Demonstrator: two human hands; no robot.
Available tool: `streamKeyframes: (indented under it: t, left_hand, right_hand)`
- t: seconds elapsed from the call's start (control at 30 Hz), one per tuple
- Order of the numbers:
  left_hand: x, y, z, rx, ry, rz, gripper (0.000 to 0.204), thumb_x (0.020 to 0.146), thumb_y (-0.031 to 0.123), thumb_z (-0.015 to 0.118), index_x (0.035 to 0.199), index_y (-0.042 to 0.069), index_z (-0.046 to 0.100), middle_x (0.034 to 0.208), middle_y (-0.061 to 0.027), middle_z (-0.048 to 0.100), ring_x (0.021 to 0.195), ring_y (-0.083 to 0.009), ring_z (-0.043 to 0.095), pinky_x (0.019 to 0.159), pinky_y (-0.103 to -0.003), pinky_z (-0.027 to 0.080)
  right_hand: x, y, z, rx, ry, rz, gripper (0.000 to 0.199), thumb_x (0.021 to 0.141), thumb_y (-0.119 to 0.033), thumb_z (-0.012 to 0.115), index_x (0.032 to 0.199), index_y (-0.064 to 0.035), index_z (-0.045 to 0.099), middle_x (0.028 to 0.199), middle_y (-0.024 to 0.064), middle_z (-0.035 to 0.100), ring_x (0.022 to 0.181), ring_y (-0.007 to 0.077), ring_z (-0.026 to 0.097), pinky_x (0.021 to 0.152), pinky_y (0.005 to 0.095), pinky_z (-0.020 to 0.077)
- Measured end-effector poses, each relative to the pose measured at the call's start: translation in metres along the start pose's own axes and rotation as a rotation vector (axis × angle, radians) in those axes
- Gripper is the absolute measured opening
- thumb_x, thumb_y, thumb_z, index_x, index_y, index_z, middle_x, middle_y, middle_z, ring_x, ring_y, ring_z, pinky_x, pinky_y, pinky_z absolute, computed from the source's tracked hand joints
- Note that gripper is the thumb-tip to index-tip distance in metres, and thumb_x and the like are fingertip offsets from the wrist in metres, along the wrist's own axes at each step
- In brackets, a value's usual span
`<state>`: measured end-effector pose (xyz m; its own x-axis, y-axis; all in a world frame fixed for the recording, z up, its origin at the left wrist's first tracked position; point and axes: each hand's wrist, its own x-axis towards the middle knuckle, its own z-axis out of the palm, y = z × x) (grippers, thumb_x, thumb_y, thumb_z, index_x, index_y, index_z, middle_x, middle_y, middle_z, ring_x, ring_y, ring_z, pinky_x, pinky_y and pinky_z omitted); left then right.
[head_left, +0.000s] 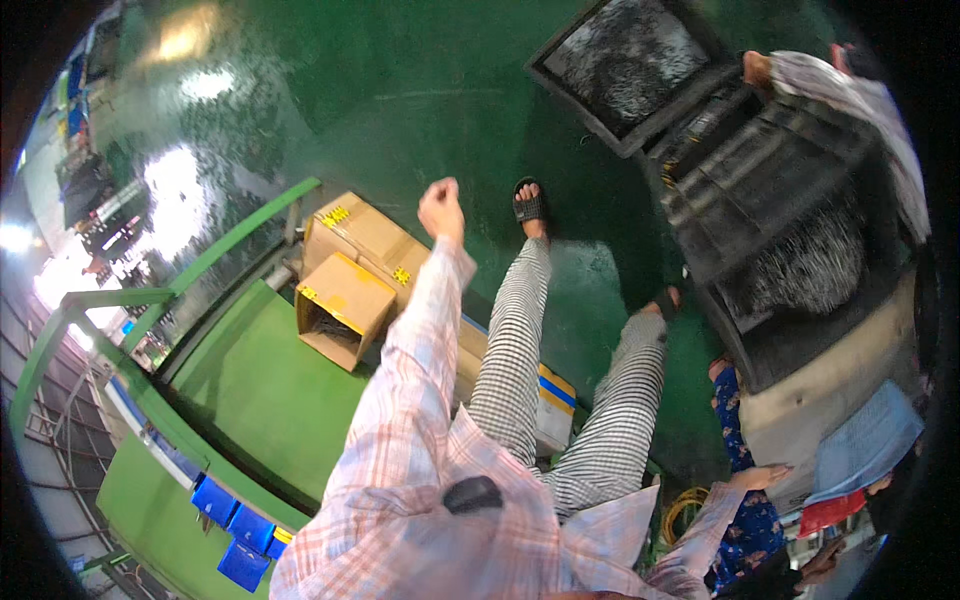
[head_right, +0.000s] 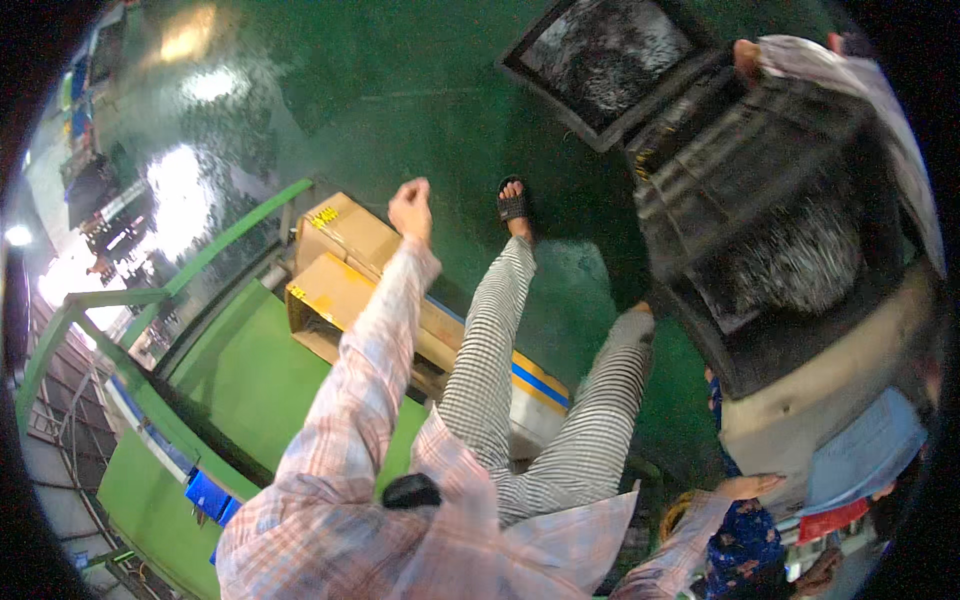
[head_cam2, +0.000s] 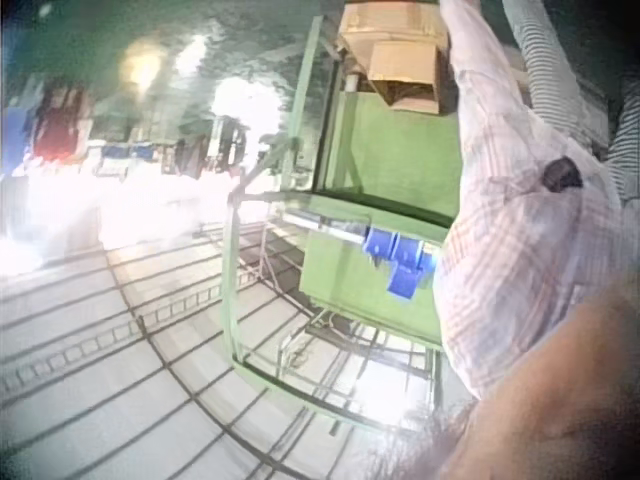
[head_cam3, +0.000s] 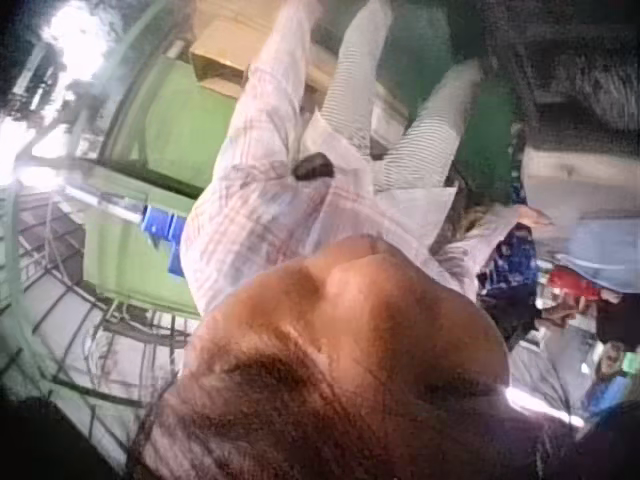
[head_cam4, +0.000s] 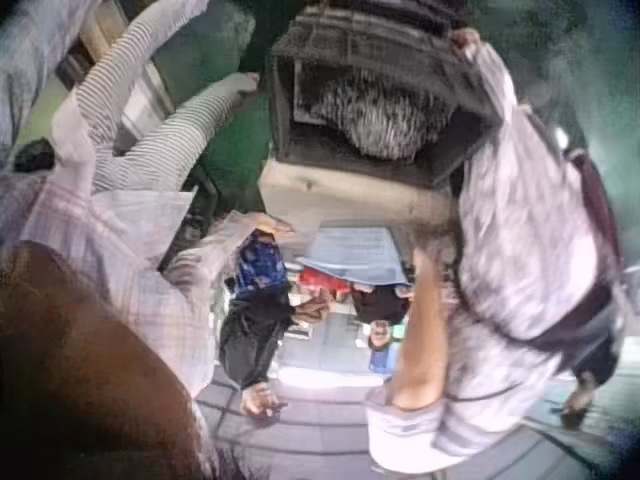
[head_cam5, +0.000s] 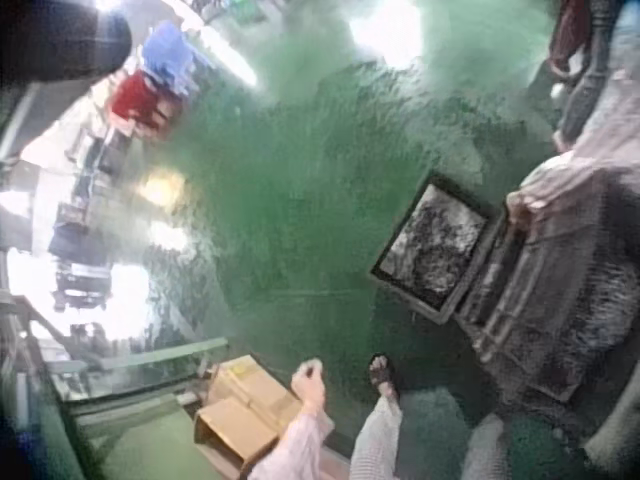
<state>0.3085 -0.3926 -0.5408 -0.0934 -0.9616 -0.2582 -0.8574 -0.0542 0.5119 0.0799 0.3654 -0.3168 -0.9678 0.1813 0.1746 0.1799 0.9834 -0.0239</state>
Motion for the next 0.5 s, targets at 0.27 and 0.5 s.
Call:
streamKeyframes:
  t: [0.27,0.5]
  left_hand:
    - [0.162,0.006,0.164,0.342,-0.359,0.519,0.012,0.077,0.024,0.066,0.082,0.015,0.072,0.084,-0.0074,0.065,0.087,-0.0268,0.061,0.076,-0.038,0.048]
    - [0.046,-0.012,0.345,0.156,-0.644,0.527,0.017,0.073,0.007,0.058,0.089,0.008,0.064,0.093,-0.0072,0.055,0.101,-0.0262,0.053,0.08,-0.039,0.048]
  right_hand:
    - [-0.033,-0.103,-0.012,0.001,-0.104,0.142,0.048,0.098,-0.022,0.031,0.143,-0.0023,0.028,0.148,0.0169,0.025,0.131,0.029,0.034,0.11,0.0403,0.0271]
    - [-0.054,-0.156,0.012,-0.055,-0.181,0.177,0.049,0.099,-0.022,0.03,0.143,-0.0028,0.027,0.149,0.0159,0.024,0.133,0.0282,0.032,0.111,0.04,0.0241]
